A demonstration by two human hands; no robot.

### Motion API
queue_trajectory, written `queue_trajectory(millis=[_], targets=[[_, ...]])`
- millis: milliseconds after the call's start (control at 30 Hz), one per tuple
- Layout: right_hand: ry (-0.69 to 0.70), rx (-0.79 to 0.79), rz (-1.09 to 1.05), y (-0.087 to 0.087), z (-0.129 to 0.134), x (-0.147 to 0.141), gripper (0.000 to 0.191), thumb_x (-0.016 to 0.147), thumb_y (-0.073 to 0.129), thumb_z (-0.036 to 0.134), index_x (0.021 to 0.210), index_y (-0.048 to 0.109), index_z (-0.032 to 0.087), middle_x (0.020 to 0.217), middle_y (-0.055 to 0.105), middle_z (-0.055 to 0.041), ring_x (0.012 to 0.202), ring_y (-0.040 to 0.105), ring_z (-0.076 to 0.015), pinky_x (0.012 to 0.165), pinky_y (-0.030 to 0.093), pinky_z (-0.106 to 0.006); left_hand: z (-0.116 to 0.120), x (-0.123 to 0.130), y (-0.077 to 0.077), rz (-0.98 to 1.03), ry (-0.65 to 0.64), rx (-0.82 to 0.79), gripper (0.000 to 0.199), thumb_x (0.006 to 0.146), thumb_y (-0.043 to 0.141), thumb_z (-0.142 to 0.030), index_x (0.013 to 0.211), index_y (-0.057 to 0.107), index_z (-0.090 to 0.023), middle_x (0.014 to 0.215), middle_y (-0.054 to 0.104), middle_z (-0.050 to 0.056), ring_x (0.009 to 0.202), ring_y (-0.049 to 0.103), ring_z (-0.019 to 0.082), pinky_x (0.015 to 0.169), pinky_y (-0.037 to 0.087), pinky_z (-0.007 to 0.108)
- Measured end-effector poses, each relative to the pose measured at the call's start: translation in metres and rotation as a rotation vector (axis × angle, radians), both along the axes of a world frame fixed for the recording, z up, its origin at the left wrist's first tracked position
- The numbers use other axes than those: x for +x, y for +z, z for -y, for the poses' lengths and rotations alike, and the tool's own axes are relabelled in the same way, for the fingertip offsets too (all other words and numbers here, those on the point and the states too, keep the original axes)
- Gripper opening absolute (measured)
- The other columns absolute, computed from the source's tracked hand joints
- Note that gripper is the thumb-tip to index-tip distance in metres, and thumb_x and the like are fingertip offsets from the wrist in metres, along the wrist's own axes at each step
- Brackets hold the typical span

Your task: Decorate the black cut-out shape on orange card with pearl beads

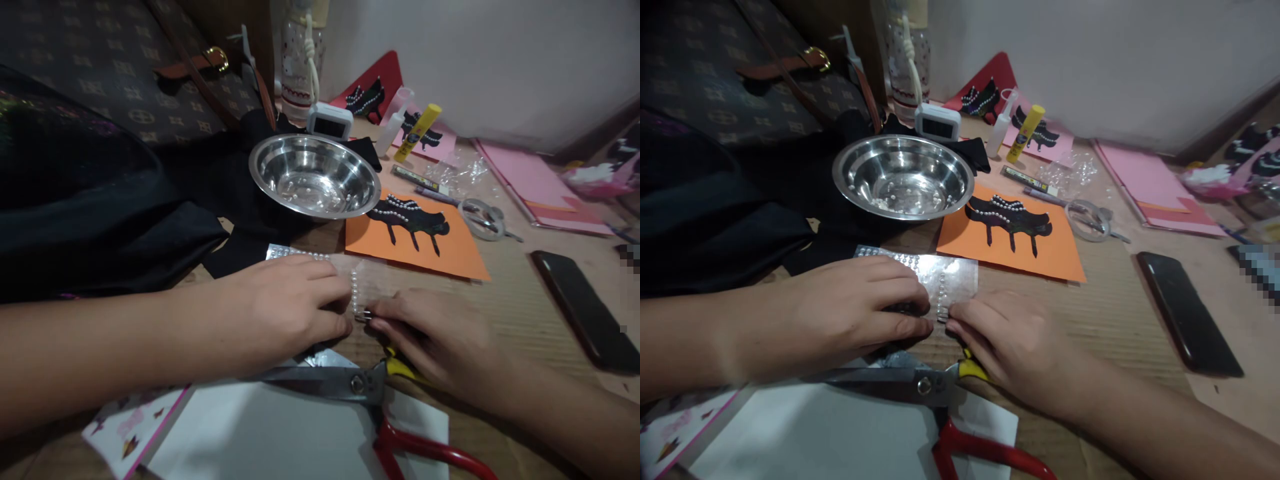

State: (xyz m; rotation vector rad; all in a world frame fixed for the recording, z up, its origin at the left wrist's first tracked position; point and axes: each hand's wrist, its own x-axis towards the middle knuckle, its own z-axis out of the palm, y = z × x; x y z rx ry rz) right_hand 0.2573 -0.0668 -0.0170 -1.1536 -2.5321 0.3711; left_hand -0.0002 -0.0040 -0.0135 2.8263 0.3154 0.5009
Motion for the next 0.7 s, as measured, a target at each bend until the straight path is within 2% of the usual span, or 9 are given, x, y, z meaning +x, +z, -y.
queue_trajectory(millis=[100, 233, 500, 700], targets=[[0.0, -0.024, -0.001, 0.0011, 0.0, -0.0002, 0.012, 0.101, 0.053, 0.025, 0.096, 0.062, 0.02, 0.074, 0.061, 0.0004, 0.064, 0.054, -0.0139, 0.061, 0.035, -0.027, -0.0001, -0.0002, 0.0002, -0.059, -0.045, 0.01, 0.021, 0.095, 0.057, -0.019, 0.111, 0.071, -0.019, 0.103, 0.067, 0.009, 0.098, 0.061, 0.023, 0.087, 0.051, 0.038], [0.005, -0.026, -0.002, 0.0005, -0.0008, -0.0004, 0.015, 0.1, 0.053, 0.025, 0.091, 0.063, 0.019, 0.073, 0.06, 0.0001, 0.063, 0.053, -0.0139, 0.059, 0.035, -0.028, 0.0002, -0.0003, 0.0001, -0.037, -0.031, 0.002, 0.021, 0.094, 0.058, -0.018, 0.111, 0.071, -0.02, 0.104, 0.067, 0.009, 0.098, 0.061, 0.024, 0.087, 0.051, 0.039], [0.001, -0.03, 0.055, -0.0003, -0.0018, -0.002, 0.018, 0.102, 0.05, 0.028, 0.102, 0.065, 0.018, 0.074, 0.062, -0.0017, 0.064, 0.054, -0.0158, 0.059, 0.035, -0.029, -0.0003, -0.0003, -0.0024, -0.078, -0.033, -0.024, 0.022, 0.097, 0.054, -0.019, 0.112, 0.069, -0.021, 0.105, 0.065, 0.006, 0.097, 0.059, 0.023, 0.086, 0.046, 0.037], [0.002, -0.016, 0.12, -0.005, -0.0028, 0.0011, 0.024, 0.105, 0.045, 0.031, 0.098, 0.064, 0.018, 0.072, 0.061, -0.0013, 0.064, 0.054, -0.0163, 0.059, 0.032, -0.03, -0.0019, -0.0005, -0.0051, -0.087, -0.028, -0.013, 0.022, 0.099, 0.05, -0.022, 0.112, 0.068, -0.025, 0.106, 0.064, 0.004, 0.096, 0.059, 0.023, 0.084, 0.045, 0.036]])
